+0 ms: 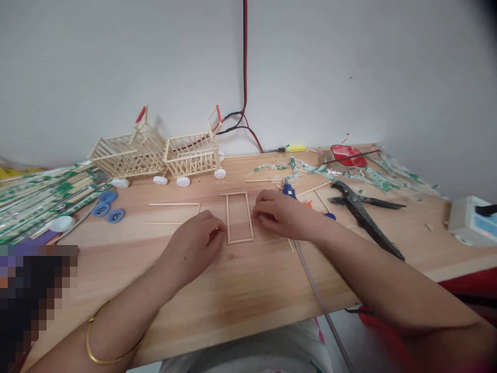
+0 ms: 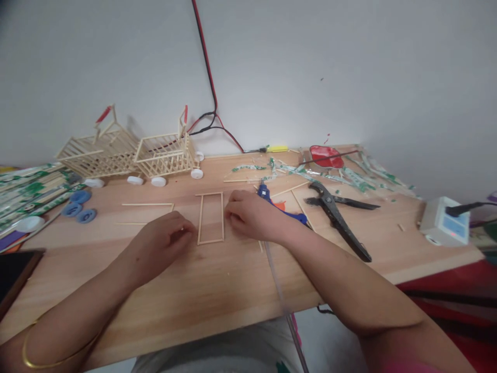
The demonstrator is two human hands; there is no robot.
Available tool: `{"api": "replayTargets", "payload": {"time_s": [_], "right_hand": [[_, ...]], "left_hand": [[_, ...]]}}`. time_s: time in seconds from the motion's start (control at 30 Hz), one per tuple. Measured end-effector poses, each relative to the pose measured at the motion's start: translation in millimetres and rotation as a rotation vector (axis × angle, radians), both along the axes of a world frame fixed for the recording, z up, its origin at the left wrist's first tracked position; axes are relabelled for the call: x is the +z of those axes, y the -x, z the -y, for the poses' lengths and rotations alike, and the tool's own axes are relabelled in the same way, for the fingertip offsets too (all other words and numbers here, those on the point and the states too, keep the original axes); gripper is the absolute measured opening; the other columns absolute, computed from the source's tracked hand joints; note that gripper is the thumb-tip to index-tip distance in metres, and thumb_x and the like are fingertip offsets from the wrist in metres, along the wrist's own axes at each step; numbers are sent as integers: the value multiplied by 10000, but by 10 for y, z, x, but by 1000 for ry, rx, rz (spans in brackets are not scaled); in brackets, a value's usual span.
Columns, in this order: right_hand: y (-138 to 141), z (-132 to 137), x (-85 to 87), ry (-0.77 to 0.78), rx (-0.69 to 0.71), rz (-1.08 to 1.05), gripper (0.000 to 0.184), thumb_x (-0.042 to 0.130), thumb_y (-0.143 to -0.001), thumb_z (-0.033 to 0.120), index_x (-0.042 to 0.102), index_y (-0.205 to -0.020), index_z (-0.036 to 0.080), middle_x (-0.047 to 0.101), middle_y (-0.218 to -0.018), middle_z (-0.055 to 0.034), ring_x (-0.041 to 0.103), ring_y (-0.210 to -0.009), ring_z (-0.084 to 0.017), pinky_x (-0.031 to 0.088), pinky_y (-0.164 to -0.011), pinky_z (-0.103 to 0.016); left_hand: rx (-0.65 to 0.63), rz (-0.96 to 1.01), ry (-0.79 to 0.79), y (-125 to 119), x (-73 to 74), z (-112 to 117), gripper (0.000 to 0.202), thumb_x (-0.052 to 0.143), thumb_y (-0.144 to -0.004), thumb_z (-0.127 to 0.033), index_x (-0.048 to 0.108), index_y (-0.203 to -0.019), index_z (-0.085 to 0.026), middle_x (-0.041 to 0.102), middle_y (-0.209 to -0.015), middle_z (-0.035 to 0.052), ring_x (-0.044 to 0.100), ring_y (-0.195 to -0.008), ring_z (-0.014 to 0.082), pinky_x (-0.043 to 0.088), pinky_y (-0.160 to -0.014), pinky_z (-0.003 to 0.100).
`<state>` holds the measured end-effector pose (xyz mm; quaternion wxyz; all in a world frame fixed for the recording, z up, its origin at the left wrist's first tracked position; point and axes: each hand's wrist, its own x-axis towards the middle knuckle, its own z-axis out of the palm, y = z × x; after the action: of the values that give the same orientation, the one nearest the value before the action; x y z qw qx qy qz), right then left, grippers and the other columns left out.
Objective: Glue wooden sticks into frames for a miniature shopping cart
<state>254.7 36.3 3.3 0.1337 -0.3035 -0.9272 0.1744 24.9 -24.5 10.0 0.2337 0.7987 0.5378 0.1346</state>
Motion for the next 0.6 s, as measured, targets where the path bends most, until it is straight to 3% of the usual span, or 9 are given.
{"api": "replayTargets", "payload": {"time_s": [0.17, 0.37, 0.5, 0.6], "right_hand": [[2, 1, -11, -12, -40, -11, 153, 498, -829, 143, 649, -856, 146, 592, -829, -72, 542, -812, -163, 418, -735, -281], [31, 16, -34, -43, -79, -73, 127, 500, -835, 153, 627, -839, 146, 615, -807, -62, 550, -783, -155, 411, -718, -268], [44, 21, -33, -70, -76, -147, 119, 494, -854, 179, 609, -838, 151, 619, -806, -57, 550, -785, -148, 414, -711, -259], [56, 22, -36, -105, -37, -184, 123, 484, -873, 198, 598, -850, 159, 621, -811, -55, 551, -795, -148, 413, -712, -261]], "left_hand": [[-11, -7, -42, 37, -27, -21, 192, 439, -836, -183, 628, -806, -183, 570, -804, 28, 534, -785, 160, 418, -720, 286], [20, 113, -234, 30, -30, -24, 194, 410, -875, -174, 588, -950, -159, 559, -879, 48, 532, -842, 151, 438, -768, 276], [-29, 193, -304, -14, -13, 34, 261, 362, -877, -105, 547, -1057, -137, 556, -1001, 89, 530, -955, 154, 443, -834, 273], [-74, 212, -346, -30, -27, 63, 269, 361, -875, -96, 545, -1068, -138, 577, -1011, 93, 552, -942, 149, 456, -824, 266]]}}
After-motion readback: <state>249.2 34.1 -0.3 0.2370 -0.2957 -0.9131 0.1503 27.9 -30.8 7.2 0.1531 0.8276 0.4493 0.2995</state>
